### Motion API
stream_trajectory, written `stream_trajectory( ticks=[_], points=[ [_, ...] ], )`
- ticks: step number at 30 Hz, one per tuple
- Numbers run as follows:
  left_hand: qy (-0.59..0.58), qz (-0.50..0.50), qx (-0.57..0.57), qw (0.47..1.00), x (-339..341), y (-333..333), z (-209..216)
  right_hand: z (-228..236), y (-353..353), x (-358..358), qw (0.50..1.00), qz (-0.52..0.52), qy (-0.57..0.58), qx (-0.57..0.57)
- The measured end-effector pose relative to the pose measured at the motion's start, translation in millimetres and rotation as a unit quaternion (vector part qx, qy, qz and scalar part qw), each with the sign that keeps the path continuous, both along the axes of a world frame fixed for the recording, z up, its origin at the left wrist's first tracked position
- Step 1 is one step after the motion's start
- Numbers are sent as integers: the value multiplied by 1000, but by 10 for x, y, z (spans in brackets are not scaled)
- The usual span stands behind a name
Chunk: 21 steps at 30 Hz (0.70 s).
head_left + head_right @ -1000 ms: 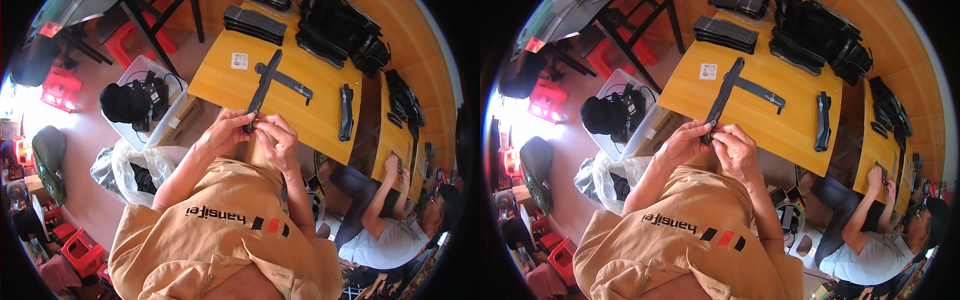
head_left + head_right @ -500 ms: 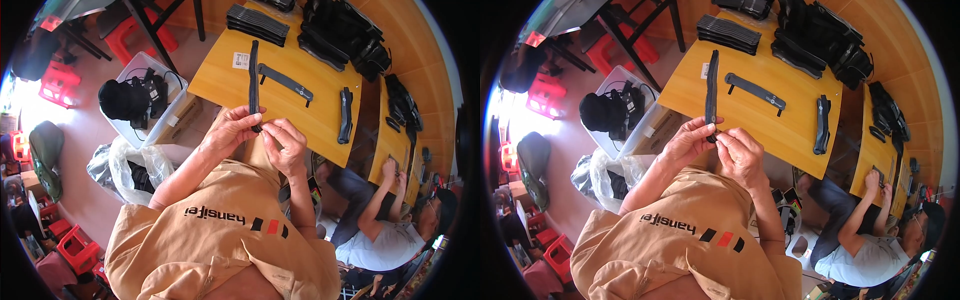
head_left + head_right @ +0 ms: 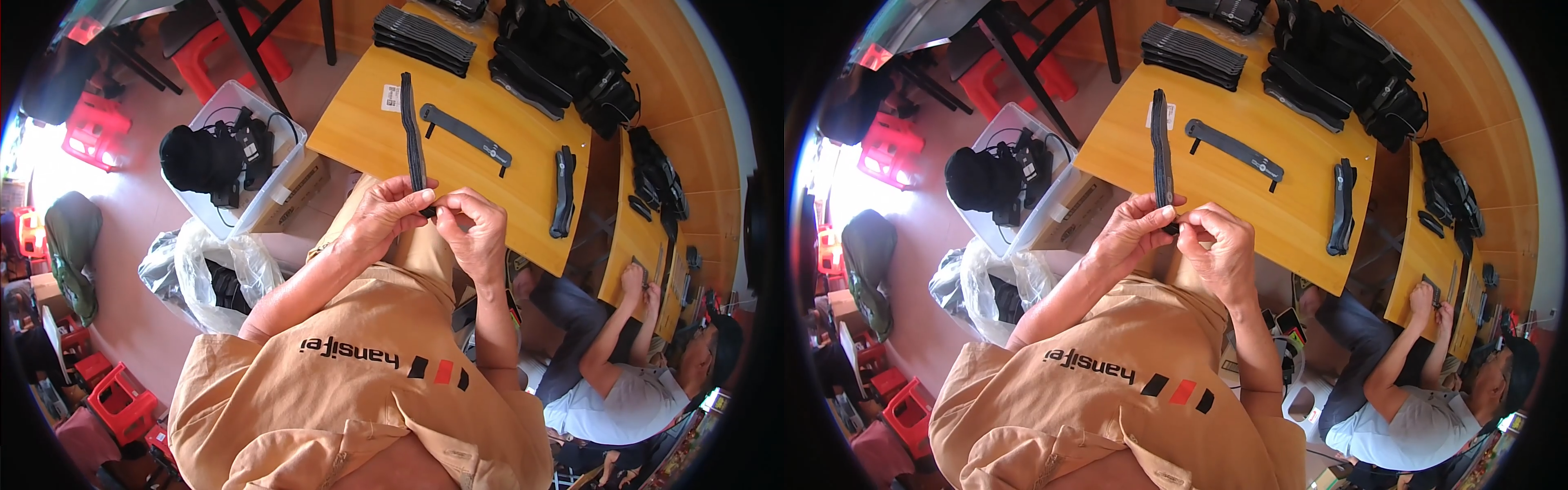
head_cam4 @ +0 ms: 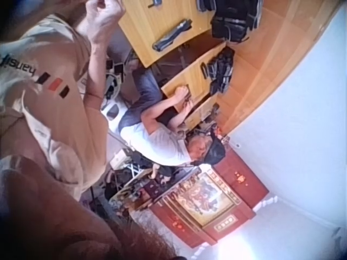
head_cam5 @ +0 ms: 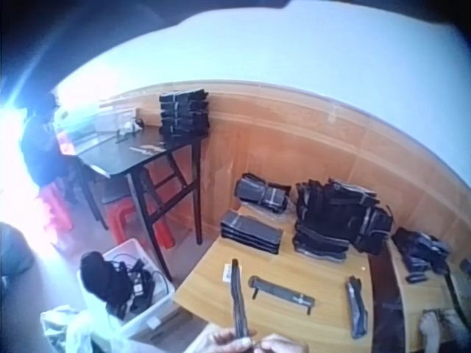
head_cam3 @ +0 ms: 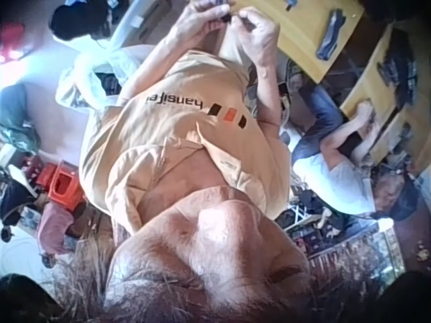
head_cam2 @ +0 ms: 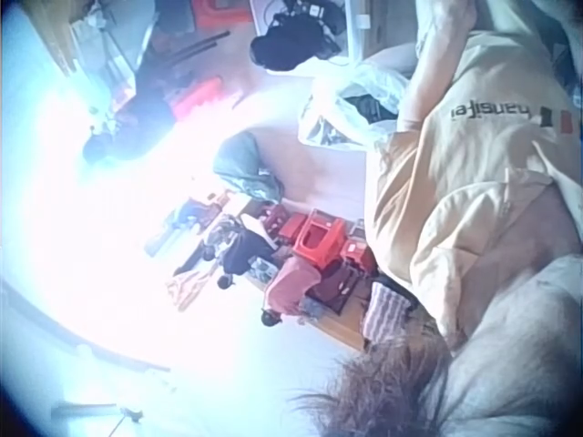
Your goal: Assembling and organizing black straps on a workshop table.
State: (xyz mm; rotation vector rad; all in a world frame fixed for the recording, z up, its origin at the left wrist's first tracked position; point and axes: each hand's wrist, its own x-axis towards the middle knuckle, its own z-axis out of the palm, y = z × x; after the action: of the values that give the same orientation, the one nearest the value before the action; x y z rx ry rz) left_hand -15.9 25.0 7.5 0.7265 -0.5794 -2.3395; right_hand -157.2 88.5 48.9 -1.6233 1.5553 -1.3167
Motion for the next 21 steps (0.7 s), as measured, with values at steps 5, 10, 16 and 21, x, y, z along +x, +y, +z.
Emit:
stream_trajectory(
  ticks=[5,10,16,21],
  points=[
    [-7,20,-1,1000,-10,18,6,5,23,70,999,-40,29,-9],
    [-4,20,-13,1000,1,27,19,29,41,68,997,-41,61,-22],
    [-4,32,-19,999,-12,53,48,38,49,74,999,-30,-24,12],
    [-157,85,-164,970,75,48,114,31,63,177,996,-69,39,-37]
  ],
)
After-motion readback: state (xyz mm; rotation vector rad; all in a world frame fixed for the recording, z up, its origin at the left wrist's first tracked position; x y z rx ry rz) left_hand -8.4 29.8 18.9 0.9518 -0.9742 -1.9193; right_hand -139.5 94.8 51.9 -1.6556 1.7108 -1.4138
